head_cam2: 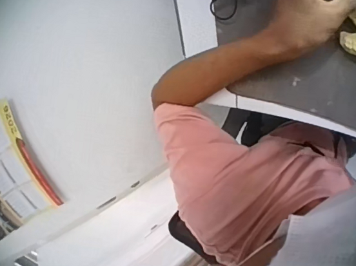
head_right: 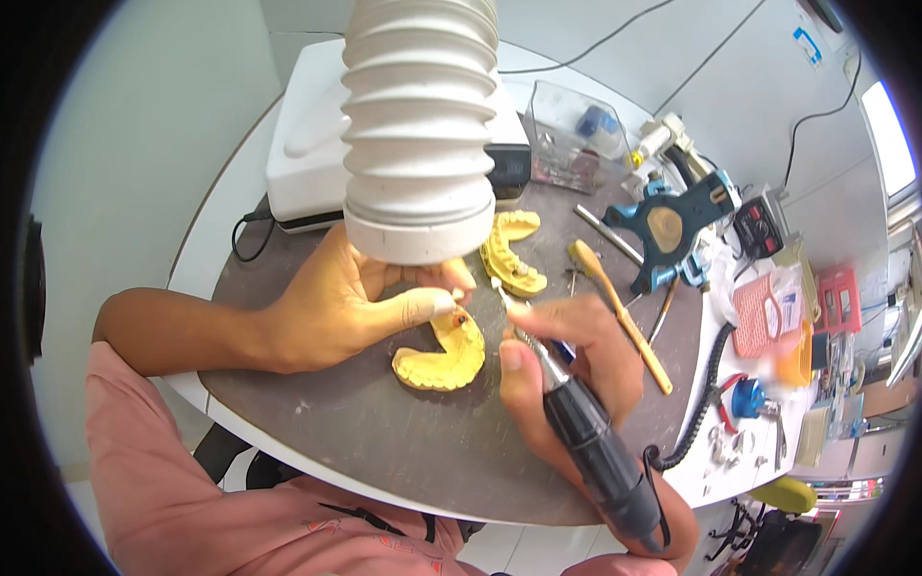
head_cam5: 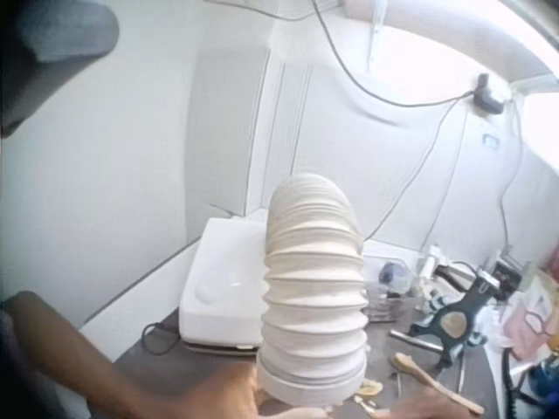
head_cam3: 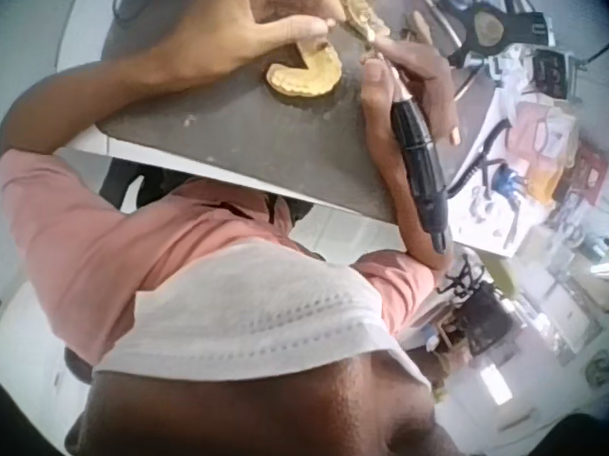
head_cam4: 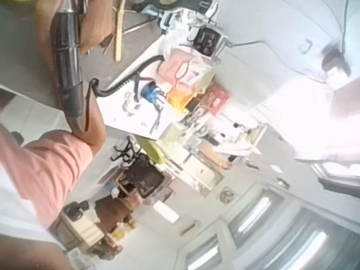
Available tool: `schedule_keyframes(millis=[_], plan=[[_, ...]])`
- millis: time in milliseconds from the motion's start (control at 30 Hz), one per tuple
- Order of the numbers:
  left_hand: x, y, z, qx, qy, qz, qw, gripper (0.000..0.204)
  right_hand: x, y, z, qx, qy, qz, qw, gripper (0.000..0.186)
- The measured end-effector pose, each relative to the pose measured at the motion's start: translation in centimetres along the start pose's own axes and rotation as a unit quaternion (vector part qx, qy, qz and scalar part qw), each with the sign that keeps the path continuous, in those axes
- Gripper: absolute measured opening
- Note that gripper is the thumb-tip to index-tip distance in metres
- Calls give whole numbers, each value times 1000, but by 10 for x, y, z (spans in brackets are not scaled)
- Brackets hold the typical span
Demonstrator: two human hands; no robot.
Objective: The person fits a dental crown onto a dental cast, tests the fit with articulating paper, and grinds the crown using a dental rotary tool.
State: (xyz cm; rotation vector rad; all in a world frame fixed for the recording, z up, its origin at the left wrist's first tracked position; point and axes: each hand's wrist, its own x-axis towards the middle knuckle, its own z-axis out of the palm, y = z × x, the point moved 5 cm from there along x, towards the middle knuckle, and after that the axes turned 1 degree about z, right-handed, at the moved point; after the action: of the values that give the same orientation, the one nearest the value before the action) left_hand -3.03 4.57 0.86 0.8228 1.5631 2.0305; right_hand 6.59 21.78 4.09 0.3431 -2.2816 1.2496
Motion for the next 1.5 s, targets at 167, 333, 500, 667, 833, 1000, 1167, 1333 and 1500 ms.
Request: schedule_keyframes(millis=[167,333,500,667,833,1000,1167,1333,1500], plan=[[-3,9,2,-81,-15,-32,996,28,4,-4,4,15,1,-78,997,31],[-4,4,-1,-145,5,-72,987,27,8,-8,11,0,-21,-110,994,38],[-9,-4,-2,-203,-20,-135,970,26,10,-9,18,33,-36,-136,989,40],[-8,-10,-1,-207,-24,-140,968,27,12,-5,20,52,-53,-132,988,38],[-7,-6,2,-212,-30,-143,966,27,13,-11,19,61,-61,-119,989,36],[-9,-3,-2,-208,-23,-153,966,26,13,-9,24,80,-87,-108,987,36],[-7,-3,-1,-222,-33,-141,964,24,12,-10,23,68,-95,-103,988,37],[-9,-2,-2,-215,-30,-149,965,23,14,-12,26,74,-104,-109,986,36],[-8,-5,-2,-209,-52,-161,963,24,15,-14,26,87,-100,-112,985,36]])
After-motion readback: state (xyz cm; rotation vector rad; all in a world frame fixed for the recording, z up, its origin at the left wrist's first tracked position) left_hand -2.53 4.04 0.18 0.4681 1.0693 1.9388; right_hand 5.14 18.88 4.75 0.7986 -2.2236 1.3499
